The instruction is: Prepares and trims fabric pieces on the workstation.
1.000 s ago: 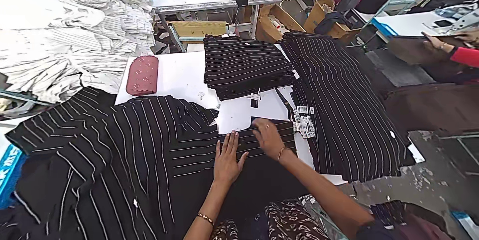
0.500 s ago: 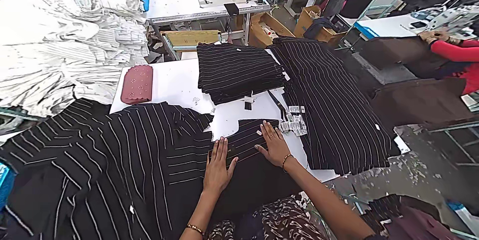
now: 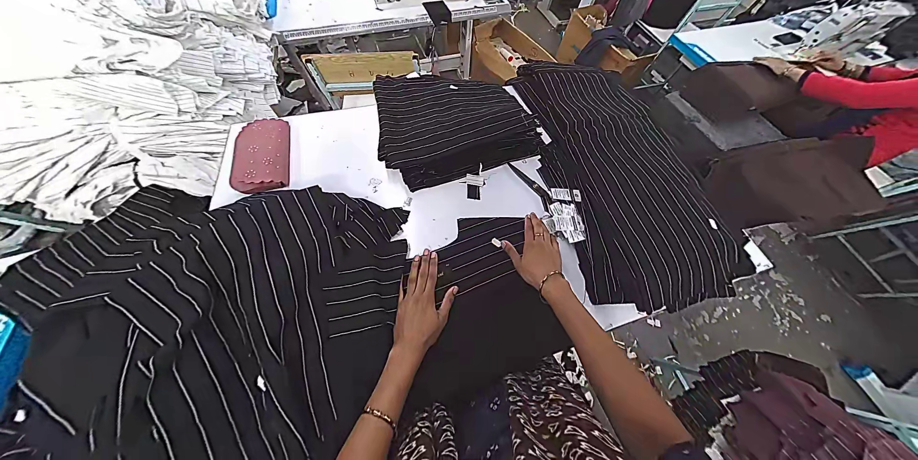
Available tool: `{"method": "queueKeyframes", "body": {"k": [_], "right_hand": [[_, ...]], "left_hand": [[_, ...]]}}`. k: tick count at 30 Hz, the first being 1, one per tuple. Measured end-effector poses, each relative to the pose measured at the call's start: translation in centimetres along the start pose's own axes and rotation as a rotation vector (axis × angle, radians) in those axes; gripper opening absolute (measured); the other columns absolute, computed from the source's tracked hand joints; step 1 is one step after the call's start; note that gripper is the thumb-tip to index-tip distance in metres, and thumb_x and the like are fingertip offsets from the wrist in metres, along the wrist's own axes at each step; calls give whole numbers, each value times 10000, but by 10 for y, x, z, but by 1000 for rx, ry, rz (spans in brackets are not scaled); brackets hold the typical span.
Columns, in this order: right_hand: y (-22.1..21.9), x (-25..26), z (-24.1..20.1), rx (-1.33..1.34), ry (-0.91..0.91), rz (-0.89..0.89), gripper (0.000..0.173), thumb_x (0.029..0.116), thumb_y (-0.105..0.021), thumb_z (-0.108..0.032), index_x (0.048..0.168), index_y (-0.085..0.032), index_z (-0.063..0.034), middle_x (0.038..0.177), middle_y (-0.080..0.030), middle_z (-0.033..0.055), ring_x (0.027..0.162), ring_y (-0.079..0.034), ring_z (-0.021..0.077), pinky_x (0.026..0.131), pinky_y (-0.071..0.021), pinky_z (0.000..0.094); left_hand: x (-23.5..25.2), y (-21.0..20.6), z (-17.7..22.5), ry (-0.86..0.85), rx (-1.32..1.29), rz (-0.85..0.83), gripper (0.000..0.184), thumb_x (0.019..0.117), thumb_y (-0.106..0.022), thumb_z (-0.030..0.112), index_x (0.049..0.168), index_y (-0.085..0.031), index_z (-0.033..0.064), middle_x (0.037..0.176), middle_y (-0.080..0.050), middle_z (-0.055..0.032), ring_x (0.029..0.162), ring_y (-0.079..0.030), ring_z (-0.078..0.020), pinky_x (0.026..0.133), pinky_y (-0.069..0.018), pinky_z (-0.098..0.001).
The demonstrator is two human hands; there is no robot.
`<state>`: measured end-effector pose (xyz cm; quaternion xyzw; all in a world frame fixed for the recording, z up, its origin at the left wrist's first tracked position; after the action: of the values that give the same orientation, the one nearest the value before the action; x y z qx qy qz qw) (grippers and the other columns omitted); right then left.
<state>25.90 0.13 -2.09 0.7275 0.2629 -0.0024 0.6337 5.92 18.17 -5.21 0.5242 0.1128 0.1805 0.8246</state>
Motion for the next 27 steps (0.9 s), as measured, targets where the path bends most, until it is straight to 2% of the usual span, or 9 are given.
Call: {"method": "queueKeyframes", "body": {"k": [2,4,6,8,10,13,15,18,27], "right_hand": [[-4,-16,-4,68,73,80,890,1023,-409,-610,1608,-216,32,1691,-201,193,1572,-197,316,1259,-183,511],[-17,-50,-14,115,269,157,755,1054,-418,-474,1580,-295,53,1662,-278,213,1555,-246,348,1248,-216,550],[-40,-88,-22,111,480,139,635,1071,-410,-384,1565,-373,14,1648,-342,161,1538,-306,310,1237,-252,562],[-57,-101,-20,28,585,132,612,1081,-353,-394,1579,-379,-40,1662,-338,86,1534,-324,248,1230,-263,544],[-54,-84,-14,-16,581,144,643,1079,-331,-450,1591,-364,-62,1668,-328,66,1534,-325,238,1227,-263,556],[-39,-40,-9,-20,552,119,703,1061,-344,-517,1609,-327,-76,1685,-288,65,1553,-279,244,1236,-212,590],[-29,-15,-7,-46,553,81,707,1060,-333,-517,1623,-294,-92,1699,-250,55,1564,-245,234,1243,-186,588],[-23,6,-6,-54,565,62,704,1066,-302,-519,1635,-260,-107,1708,-225,42,1570,-224,214,1253,-156,580],[-17,30,-5,-54,571,67,691,1078,-234,-516,1634,-263,-107,1707,-229,24,1572,-217,205,1260,-140,566]], "left_hand": [[1,-1,-1,-2,-3,0,812,1008,-371,613,1613,-299,75,1670,-299,-111,1550,-251,-331,1210,-199,-622],[2,-2,-2,16,-8,-9,816,1007,-365,618,1617,-290,82,1676,-287,-104,1555,-240,-323,1219,-184,-615],[3,-2,1,50,-11,5,807,1005,-386,601,1610,-308,72,1671,-298,-110,1547,-258,-335,1205,-200,-637],[6,1,14,56,-7,61,749,1013,-440,518,1579,-365,33,1637,-357,-152,1519,-315,-374,1167,-210,-701],[6,0,45,-59,-39,155,590,1007,-530,326,1480,-500,-25,1529,-495,-212,1440,-442,-406,1146,-242,-732],[3,-23,90,-252,-111,100,486,1007,-519,226,1437,-567,5,1495,-553,-153,1412,-500,-333,1167,-298,-658],[18,-39,99,-258,-39,45,535,1044,-399,286,1510,-494,42,1585,-462,-90,1470,-430,-273,1199,-266,-605],[54,-45,96,-201,31,66,577,1059,-303,326,1553,-431,56,1622,-407,-76,1492,-395,-268,1207,-240,-607],[97,-44,93,-137,48,48,616,1046,-308,389,1579,-393,91,1641,-376,-48,1519,-341,-273,1220,-165,-624]]}}
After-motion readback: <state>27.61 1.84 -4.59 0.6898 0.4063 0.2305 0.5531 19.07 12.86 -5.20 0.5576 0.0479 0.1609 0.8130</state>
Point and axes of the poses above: each hand's wrist, its own x-axis towards the middle knuckle, its own y-axis out of the back of the hand, z = x × y, the point moved 6 cm from there along x, towards the middle knuckle
